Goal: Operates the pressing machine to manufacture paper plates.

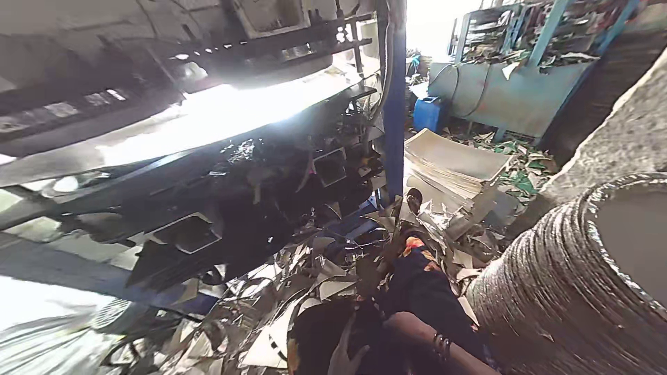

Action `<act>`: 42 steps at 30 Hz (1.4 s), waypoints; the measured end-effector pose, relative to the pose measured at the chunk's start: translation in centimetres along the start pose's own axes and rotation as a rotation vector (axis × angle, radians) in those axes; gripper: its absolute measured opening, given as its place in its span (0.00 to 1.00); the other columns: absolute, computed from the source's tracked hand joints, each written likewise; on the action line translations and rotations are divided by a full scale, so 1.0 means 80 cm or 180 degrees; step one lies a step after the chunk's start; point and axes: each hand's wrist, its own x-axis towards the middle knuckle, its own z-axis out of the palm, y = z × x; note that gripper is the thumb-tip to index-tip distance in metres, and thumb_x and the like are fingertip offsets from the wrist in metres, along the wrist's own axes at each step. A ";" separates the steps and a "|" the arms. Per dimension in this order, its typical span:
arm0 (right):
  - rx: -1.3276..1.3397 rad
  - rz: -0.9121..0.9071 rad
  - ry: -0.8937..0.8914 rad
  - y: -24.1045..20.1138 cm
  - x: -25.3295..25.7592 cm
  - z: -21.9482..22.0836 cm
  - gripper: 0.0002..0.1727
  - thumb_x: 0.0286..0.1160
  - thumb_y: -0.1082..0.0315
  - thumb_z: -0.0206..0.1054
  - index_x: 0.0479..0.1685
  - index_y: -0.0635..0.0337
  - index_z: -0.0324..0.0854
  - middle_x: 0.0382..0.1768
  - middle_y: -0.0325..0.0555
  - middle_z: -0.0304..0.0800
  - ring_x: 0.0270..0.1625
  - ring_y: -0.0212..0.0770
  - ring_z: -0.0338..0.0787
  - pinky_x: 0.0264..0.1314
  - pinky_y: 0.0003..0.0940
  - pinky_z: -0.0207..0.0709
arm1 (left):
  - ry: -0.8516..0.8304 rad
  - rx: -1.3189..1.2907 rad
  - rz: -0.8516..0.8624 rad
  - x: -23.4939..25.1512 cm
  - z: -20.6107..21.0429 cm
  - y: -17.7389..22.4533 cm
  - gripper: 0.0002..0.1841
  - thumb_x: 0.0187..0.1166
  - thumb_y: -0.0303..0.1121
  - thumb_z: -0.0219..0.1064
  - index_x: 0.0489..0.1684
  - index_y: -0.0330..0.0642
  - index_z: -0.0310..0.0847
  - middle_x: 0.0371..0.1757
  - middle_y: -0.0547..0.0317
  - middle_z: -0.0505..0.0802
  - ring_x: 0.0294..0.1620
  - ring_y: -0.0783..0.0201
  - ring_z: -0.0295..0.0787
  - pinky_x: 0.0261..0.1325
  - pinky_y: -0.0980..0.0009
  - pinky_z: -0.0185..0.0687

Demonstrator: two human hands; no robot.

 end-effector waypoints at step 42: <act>-0.0446 -0.0042 0.2419 -0.098 0.122 -0.226 0.22 0.90 0.63 0.54 0.71 0.69 0.80 0.71 0.67 0.82 0.76 0.65 0.80 0.79 0.58 0.71 | 0.1964 0.1058 0.0873 0.060 -0.137 0.046 0.26 0.72 0.27 0.73 0.71 0.27 0.80 0.75 0.30 0.82 0.80 0.35 0.75 0.84 0.46 0.65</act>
